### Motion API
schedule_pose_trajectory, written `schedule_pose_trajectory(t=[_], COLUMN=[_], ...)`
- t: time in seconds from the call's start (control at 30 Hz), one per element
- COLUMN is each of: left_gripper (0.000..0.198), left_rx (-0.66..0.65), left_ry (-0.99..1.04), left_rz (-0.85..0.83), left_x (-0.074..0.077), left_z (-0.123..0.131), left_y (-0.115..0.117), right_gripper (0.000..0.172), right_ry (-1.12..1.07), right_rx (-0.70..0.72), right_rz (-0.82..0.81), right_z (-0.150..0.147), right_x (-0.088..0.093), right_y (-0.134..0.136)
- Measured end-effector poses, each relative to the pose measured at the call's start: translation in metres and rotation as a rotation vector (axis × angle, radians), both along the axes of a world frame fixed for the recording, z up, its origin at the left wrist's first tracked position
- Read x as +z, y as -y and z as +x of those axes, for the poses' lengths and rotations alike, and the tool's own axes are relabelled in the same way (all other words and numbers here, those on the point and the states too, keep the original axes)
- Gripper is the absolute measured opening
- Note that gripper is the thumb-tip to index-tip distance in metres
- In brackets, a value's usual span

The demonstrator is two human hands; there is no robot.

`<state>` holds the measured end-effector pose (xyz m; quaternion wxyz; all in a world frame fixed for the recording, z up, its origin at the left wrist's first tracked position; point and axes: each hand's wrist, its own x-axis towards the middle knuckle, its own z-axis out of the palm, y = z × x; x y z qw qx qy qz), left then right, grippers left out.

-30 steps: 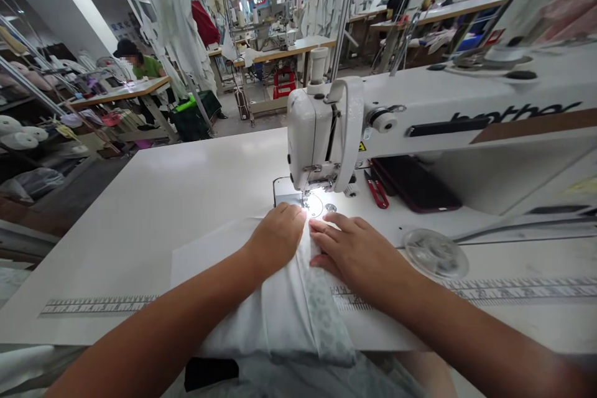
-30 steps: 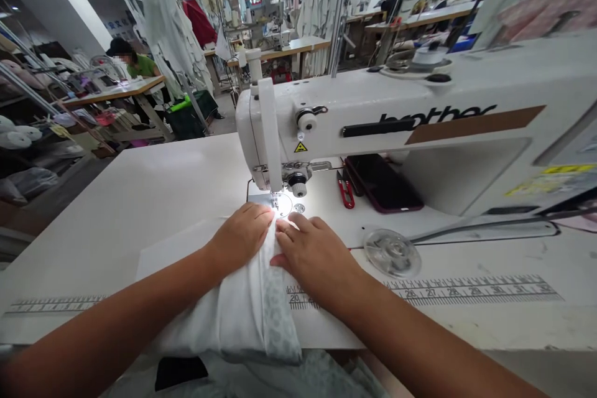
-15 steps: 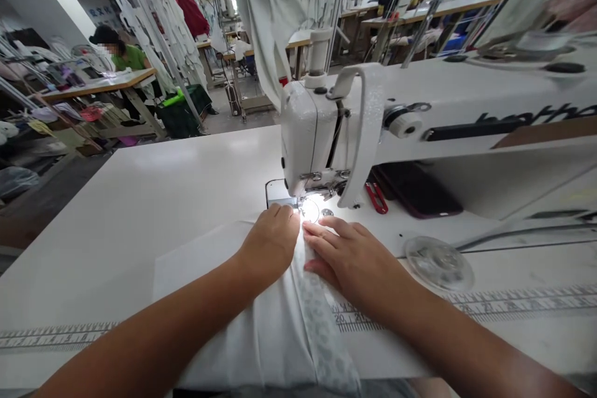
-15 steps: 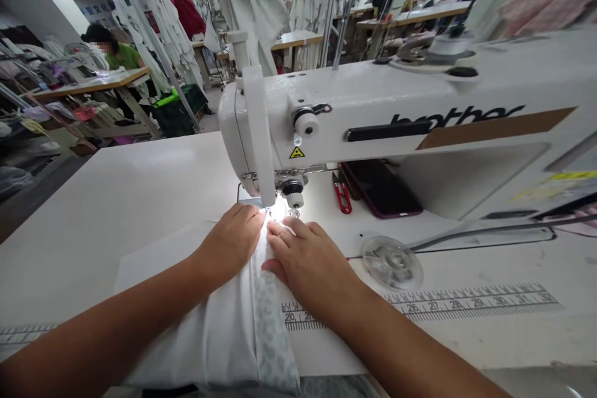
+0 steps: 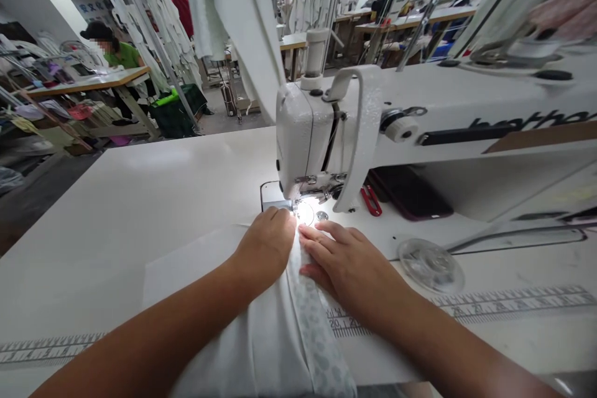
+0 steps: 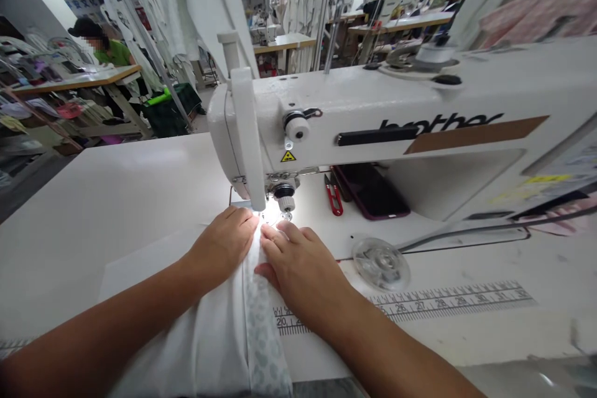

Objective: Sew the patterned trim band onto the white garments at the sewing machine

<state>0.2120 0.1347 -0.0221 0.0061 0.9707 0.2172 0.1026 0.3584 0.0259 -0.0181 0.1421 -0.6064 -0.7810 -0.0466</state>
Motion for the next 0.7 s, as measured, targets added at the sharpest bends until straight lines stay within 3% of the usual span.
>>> schedule_pose_trajectory(t=[0.7], left_gripper=[0.023], left_rx=[-0.104], left_ry=[0.222], left_rz=[0.099], left_x=[-0.0065], left_z=[-0.0063], left_y=[-0.0042], right_gripper=[0.036], right_ry=[-0.013], right_rx=[-0.024], right_rz=[-0.086], right_z=[-0.0023], right_x=[0.0058], right_y=[0.0049])
